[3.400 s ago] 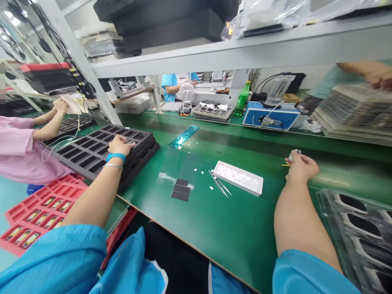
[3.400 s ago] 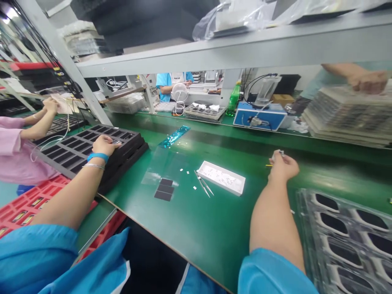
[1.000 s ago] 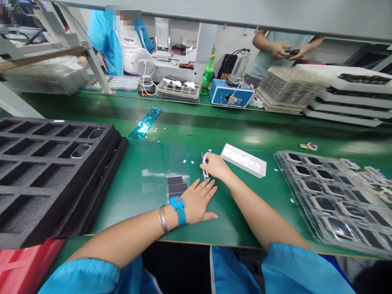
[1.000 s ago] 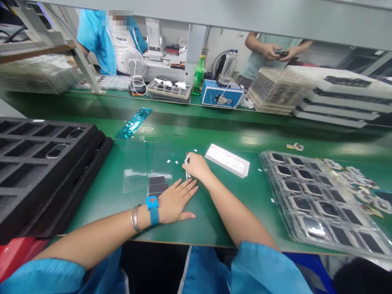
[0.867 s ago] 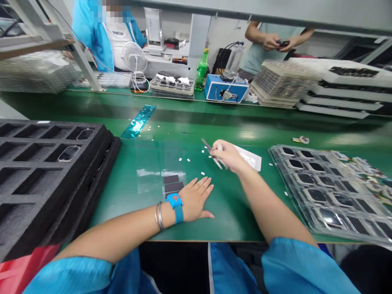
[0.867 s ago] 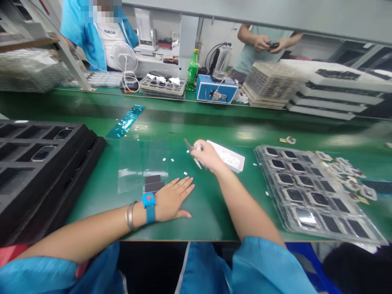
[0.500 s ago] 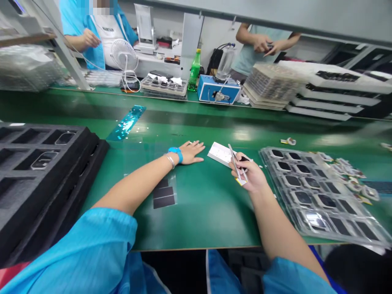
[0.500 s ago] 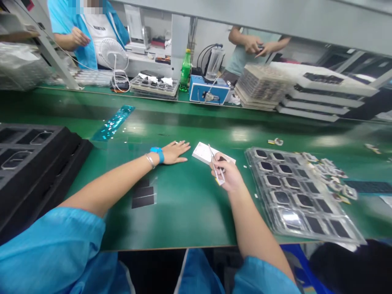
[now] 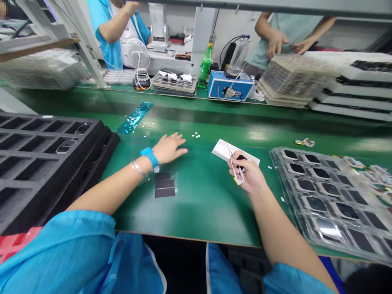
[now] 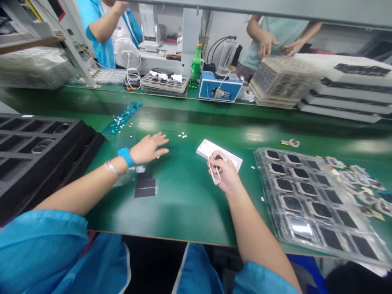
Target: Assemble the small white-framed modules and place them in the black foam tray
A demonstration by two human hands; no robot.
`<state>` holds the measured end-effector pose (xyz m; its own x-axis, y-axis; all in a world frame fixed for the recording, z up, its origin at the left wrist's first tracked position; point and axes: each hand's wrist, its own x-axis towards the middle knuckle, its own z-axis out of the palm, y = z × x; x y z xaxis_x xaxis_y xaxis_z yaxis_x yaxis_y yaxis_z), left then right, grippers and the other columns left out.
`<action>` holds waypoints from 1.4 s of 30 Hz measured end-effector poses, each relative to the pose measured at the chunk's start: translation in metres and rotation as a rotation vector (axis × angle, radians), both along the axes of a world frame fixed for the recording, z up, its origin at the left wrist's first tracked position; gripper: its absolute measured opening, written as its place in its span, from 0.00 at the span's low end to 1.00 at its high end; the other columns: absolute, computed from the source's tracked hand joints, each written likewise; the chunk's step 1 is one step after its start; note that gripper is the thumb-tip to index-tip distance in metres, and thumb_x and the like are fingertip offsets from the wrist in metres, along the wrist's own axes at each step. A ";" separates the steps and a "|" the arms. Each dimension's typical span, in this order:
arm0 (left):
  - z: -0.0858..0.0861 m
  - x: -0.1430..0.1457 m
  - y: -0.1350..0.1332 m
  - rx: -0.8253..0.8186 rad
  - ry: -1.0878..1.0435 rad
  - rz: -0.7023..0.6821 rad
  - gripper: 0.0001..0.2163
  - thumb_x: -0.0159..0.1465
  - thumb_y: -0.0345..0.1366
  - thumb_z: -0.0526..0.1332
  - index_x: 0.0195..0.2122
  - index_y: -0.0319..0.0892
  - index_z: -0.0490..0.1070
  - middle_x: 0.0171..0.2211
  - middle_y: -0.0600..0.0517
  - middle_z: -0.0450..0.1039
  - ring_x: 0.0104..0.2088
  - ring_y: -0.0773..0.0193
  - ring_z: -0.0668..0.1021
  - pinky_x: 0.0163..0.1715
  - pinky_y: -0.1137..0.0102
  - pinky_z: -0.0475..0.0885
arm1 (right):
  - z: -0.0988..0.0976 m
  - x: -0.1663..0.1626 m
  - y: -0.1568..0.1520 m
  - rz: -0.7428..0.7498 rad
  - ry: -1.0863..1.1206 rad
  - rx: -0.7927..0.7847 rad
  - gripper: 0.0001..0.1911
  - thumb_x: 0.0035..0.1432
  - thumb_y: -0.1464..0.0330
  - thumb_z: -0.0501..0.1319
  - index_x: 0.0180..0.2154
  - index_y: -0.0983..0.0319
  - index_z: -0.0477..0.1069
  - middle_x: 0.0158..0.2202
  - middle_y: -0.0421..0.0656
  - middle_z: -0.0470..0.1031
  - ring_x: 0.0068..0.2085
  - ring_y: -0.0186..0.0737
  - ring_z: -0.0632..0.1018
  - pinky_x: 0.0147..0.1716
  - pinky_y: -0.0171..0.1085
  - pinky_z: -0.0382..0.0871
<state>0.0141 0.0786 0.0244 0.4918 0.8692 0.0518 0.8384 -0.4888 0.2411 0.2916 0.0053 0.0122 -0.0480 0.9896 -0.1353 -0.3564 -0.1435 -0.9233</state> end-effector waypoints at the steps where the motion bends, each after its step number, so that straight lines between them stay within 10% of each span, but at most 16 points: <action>1: -0.006 -0.006 -0.024 -0.015 0.031 -0.040 0.27 0.67 0.48 0.56 0.64 0.41 0.62 0.67 0.41 0.57 0.69 0.47 0.57 0.65 0.45 0.53 | -0.001 -0.001 0.000 -0.001 -0.038 0.000 0.15 0.36 0.69 0.68 0.25 0.58 0.63 0.17 0.32 0.57 0.17 0.26 0.56 0.11 0.26 0.41; 6: -0.041 -0.025 -0.099 -0.063 0.125 0.065 0.34 0.67 0.54 0.52 0.70 0.45 0.48 0.72 0.44 0.41 0.72 0.45 0.45 0.64 0.35 0.41 | -0.016 -0.011 -0.001 -0.005 -0.584 0.103 0.13 0.39 0.63 0.64 0.27 0.58 0.63 0.19 0.34 0.63 0.19 0.31 0.63 0.18 0.31 0.54; 11: -0.055 -0.031 -0.103 -0.082 0.112 0.153 0.35 0.67 0.59 0.46 0.71 0.47 0.47 0.72 0.45 0.40 0.72 0.49 0.45 0.66 0.40 0.40 | -0.028 -0.033 -0.005 0.025 -1.508 0.294 0.14 0.48 0.65 0.59 0.38 0.59 0.72 0.33 0.46 0.76 0.32 0.47 0.75 0.32 0.41 0.64; 16: -0.056 -0.028 -0.106 -0.073 0.095 0.152 0.34 0.68 0.58 0.44 0.71 0.46 0.47 0.72 0.46 0.41 0.72 0.51 0.45 0.68 0.46 0.41 | -0.031 -0.043 -0.009 0.123 -1.845 0.300 0.20 0.59 0.65 0.54 0.52 0.62 0.69 0.48 0.53 0.76 0.42 0.55 0.78 0.33 0.43 0.66; 23: -0.043 -0.030 -0.111 -0.147 0.165 0.112 0.37 0.67 0.59 0.46 0.71 0.43 0.45 0.73 0.47 0.38 0.72 0.50 0.45 0.67 0.46 0.43 | -0.019 -0.049 -0.015 -0.058 -1.923 0.315 0.19 0.64 0.60 0.53 0.49 0.64 0.72 0.53 0.57 0.69 0.44 0.54 0.78 0.35 0.42 0.68; 28: -0.014 -0.039 -0.087 -0.280 0.277 0.000 0.39 0.62 0.59 0.56 0.70 0.46 0.50 0.72 0.43 0.44 0.70 0.45 0.51 0.65 0.47 0.52 | 0.002 -0.058 -0.002 0.178 -1.967 0.155 0.19 0.63 0.61 0.55 0.50 0.65 0.70 0.44 0.57 0.76 0.44 0.57 0.78 0.37 0.44 0.68; 34: -0.032 -0.046 -0.064 -0.236 0.186 0.030 0.40 0.63 0.59 0.55 0.71 0.46 0.44 0.72 0.43 0.35 0.71 0.41 0.41 0.63 0.36 0.40 | 0.015 -0.084 0.010 0.195 -1.889 0.129 0.15 0.61 0.64 0.59 0.46 0.67 0.70 0.41 0.59 0.77 0.43 0.56 0.79 0.40 0.44 0.69; 38: -0.040 -0.045 -0.067 -0.161 0.009 0.029 0.39 0.63 0.54 0.59 0.70 0.45 0.48 0.72 0.42 0.37 0.72 0.44 0.40 0.64 0.37 0.38 | 0.013 -0.109 0.006 -0.016 -1.461 0.197 0.14 0.57 0.58 0.62 0.40 0.62 0.70 0.35 0.49 0.77 0.37 0.49 0.77 0.39 0.43 0.68; 42: -0.040 -0.036 -0.075 -0.312 -0.565 -0.070 0.33 0.65 0.48 0.58 0.69 0.45 0.53 0.70 0.44 0.49 0.70 0.50 0.53 0.68 0.49 0.49 | -0.014 -0.128 0.001 0.152 -0.864 0.253 0.22 0.49 0.64 0.62 0.48 0.61 0.69 0.42 0.44 0.75 0.40 0.43 0.76 0.43 0.41 0.70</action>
<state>-0.0216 0.0039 -0.0152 0.5186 0.8522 0.0695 0.5098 -0.3733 0.7751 0.1640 0.0061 -0.0021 -0.1635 0.9859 0.0359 0.4795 0.1112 -0.8705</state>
